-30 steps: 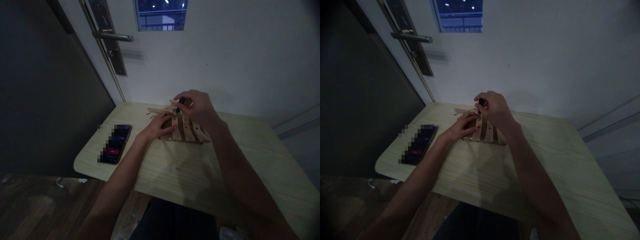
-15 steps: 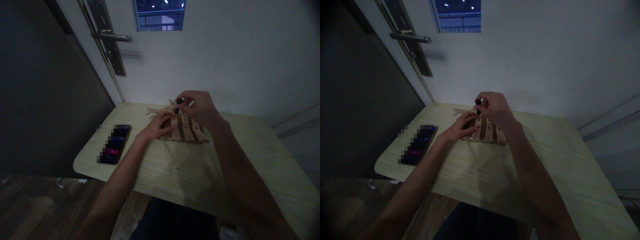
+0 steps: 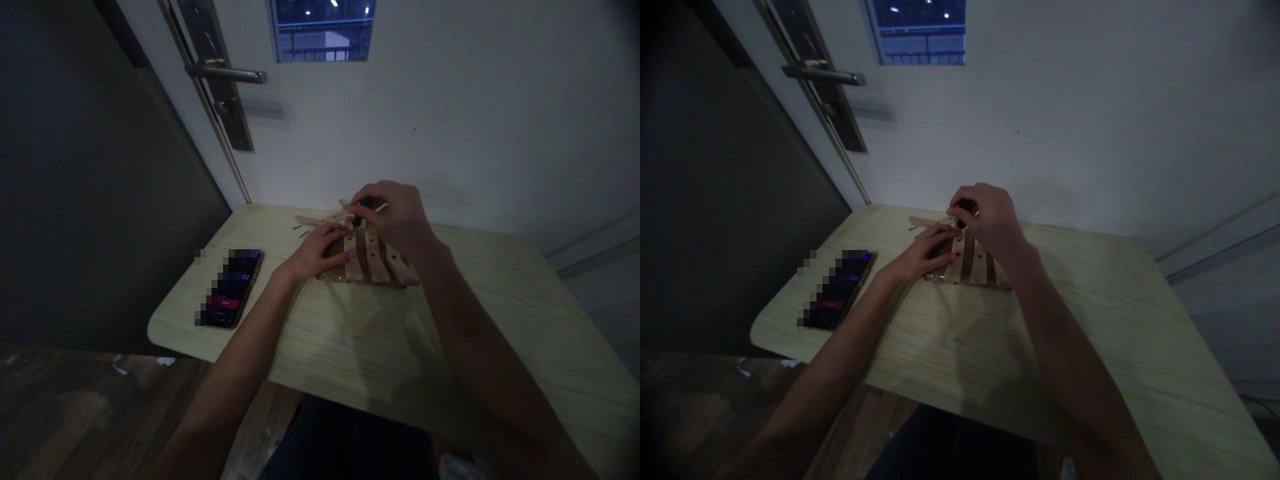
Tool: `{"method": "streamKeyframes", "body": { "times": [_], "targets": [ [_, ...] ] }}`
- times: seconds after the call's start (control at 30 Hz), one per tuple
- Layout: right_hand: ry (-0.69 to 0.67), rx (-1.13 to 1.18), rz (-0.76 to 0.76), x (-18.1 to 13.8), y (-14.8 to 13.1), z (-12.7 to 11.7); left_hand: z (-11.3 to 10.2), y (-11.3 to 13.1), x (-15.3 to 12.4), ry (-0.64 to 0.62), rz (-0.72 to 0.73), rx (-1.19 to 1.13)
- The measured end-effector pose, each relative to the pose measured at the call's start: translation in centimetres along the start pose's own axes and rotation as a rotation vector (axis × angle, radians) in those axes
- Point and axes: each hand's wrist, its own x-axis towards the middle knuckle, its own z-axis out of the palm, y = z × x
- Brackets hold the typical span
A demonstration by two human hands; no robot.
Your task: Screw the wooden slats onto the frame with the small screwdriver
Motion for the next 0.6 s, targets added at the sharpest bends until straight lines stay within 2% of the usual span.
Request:
{"method": "streamKeyframes", "body": {
  "times": [0.27,0.47,0.6],
  "targets": [
    [0.019,-0.068,-0.066,-0.8,0.3,0.2,0.1,-0.2,0.0,-0.005,-0.005,-0.012],
    [-0.074,-0.007,-0.003,-0.5,-0.5,-0.5,0.0,-0.2,0.0,-0.008,-0.007,-0.002],
    [-0.064,-0.049,0.029,-0.2,-0.5,-0.6,-0.1,0.0,0.0,-0.005,-0.021,-0.009]
  ]
}}
